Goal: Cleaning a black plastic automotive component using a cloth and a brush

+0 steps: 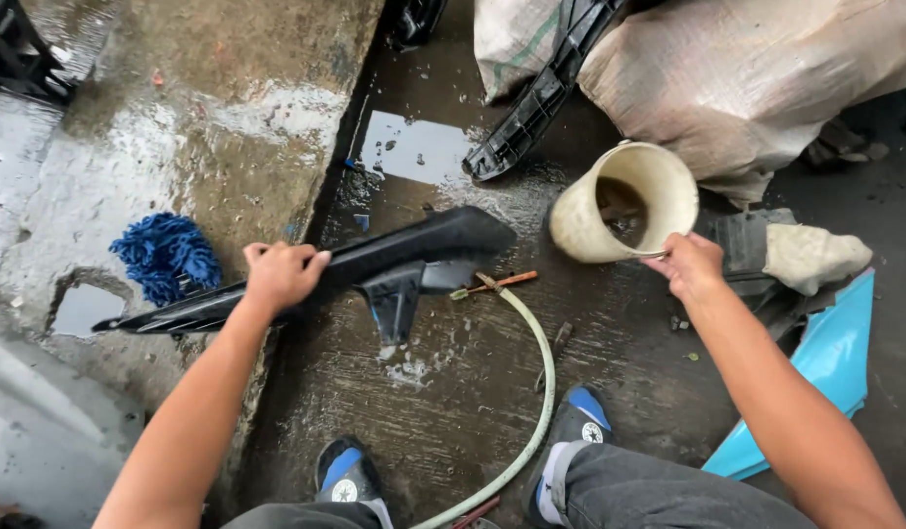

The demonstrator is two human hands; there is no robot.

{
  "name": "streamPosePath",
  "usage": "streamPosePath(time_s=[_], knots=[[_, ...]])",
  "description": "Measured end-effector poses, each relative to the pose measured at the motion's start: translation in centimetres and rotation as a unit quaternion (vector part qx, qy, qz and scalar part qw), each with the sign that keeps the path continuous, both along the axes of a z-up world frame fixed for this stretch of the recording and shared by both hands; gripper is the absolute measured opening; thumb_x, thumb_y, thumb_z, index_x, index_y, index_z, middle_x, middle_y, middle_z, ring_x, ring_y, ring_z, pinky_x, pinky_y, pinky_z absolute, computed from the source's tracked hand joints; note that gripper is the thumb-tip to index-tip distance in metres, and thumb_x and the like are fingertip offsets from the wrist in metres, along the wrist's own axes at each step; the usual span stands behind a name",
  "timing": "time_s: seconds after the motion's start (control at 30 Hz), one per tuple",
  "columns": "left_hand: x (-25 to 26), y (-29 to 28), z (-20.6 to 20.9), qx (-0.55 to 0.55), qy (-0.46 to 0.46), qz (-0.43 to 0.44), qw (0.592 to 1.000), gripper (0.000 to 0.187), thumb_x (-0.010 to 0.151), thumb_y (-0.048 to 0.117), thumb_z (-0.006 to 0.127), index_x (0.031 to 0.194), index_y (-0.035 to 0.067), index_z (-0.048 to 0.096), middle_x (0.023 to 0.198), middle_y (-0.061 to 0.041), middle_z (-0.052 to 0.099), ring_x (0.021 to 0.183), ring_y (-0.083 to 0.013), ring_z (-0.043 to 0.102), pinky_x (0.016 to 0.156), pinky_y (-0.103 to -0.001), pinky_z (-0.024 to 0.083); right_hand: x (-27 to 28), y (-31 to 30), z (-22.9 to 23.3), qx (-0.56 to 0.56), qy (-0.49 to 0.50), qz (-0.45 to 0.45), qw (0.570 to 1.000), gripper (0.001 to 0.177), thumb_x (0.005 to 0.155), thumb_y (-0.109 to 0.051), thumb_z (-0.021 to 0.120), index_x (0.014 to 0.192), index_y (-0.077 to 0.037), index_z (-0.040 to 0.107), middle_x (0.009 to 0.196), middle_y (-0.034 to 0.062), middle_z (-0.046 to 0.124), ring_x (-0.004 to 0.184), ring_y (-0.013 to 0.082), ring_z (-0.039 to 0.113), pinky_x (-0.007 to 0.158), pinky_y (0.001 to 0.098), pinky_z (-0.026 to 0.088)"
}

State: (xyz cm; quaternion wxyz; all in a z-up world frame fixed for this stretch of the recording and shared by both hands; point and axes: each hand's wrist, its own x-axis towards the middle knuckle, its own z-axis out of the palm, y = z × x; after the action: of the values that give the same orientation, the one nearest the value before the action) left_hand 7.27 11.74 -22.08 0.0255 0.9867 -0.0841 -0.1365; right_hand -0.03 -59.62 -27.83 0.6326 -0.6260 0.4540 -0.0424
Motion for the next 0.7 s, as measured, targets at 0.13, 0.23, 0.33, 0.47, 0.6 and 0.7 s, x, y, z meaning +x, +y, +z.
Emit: streamPosePath(time_s=[0.13, 0.23, 0.33, 0.47, 0.6, 0.7], knots=[[-0.1, -1.7, -2.9, -0.056, 0.005, -0.037, 0.998, 0.039, 0.103, 0.061, 0.047, 0.104, 0.029, 0.070, 0.092, -0.002, 0.075, 0.110, -0.0184, 0.068, 0.115, -0.050, 0.028, -0.6, -3.1, -2.4, -0.007, -0.003, -0.064, 0.998, 0.048, 0.082, -0.002, 0.063, 0.130, -0.005, 0.057, 0.101, 0.0318, 0.066, 0.092, 0.0473, 0.074, 0.082, 0.0522, 0.068], [0.1, -3.0, -3.7, -0.062, -0.036, -0.061, 0.996, 0.029, 0.104, 0.055, 0.051, 0.105, 0.030, 0.066, 0.092, -0.001, 0.072, 0.109, -0.0182, 0.065, 0.114, -0.051, 0.024, -1.2, -3.8, -4.9, 0.003, -0.003, -0.084, 0.996, 0.047, 0.083, -0.003, 0.064, 0.130, -0.003, 0.056, 0.101, 0.0330, 0.065, 0.092, 0.0480, 0.075, 0.083, 0.0518, 0.068], [0.7, -3.3, -5.6, -0.032, -0.036, -0.048, 0.998, 0.027, 0.106, 0.048, 0.050, 0.111, 0.027, 0.066, 0.103, -0.001, 0.074, 0.118, -0.0217, 0.061, 0.117, -0.064, 0.018, -1.3, -3.7, -5.4, 0.005, 0.005, -0.086, 0.996, 0.047, 0.083, -0.005, 0.064, 0.130, -0.004, 0.055, 0.102, 0.0308, 0.065, 0.092, 0.0462, 0.076, 0.083, 0.0504, 0.069], [1.4, -3.7, -3.8, -0.039, 0.029, -0.012, 0.999, 0.037, 0.105, 0.053, 0.047, 0.127, 0.028, 0.064, 0.122, 0.001, 0.073, 0.132, -0.0213, 0.051, 0.118, -0.066, 0.010, -1.5, -2.9, -4.2, -0.010, 0.018, -0.064, 0.998, 0.046, 0.086, -0.009, 0.063, 0.131, -0.006, 0.054, 0.102, 0.0285, 0.066, 0.087, 0.0446, 0.077, 0.079, 0.0504, 0.069], [0.8, -4.0, -1.8, -0.033, 0.071, -0.003, 0.997, 0.061, 0.100, 0.059, 0.049, 0.149, 0.023, 0.046, 0.145, -0.007, 0.059, 0.140, -0.0266, 0.044, 0.119, -0.066, 0.013, -3.1, -0.4, -2.4, -0.067, 0.095, 0.000, 0.993, 0.052, 0.100, -0.047, 0.049, 0.143, -0.019, 0.043, 0.120, 0.0273, 0.065, 0.100, 0.0413, 0.073, 0.074, 0.0456, 0.064], [0.3, -4.0, -2.1, -0.016, 0.056, -0.027, 0.998, 0.080, 0.093, 0.064, 0.056, 0.157, 0.021, 0.037, 0.151, -0.007, 0.051, 0.143, -0.0273, 0.041, 0.118, -0.067, 0.019, -5.7, 2.1, -4.9, -0.141, 0.098, -0.057, 0.984, 0.064, 0.105, -0.077, 0.035, 0.139, -0.022, 0.038, 0.100, 0.0224, 0.065, 0.076, 0.0378, 0.070, 0.055, 0.0396, 0.063]])
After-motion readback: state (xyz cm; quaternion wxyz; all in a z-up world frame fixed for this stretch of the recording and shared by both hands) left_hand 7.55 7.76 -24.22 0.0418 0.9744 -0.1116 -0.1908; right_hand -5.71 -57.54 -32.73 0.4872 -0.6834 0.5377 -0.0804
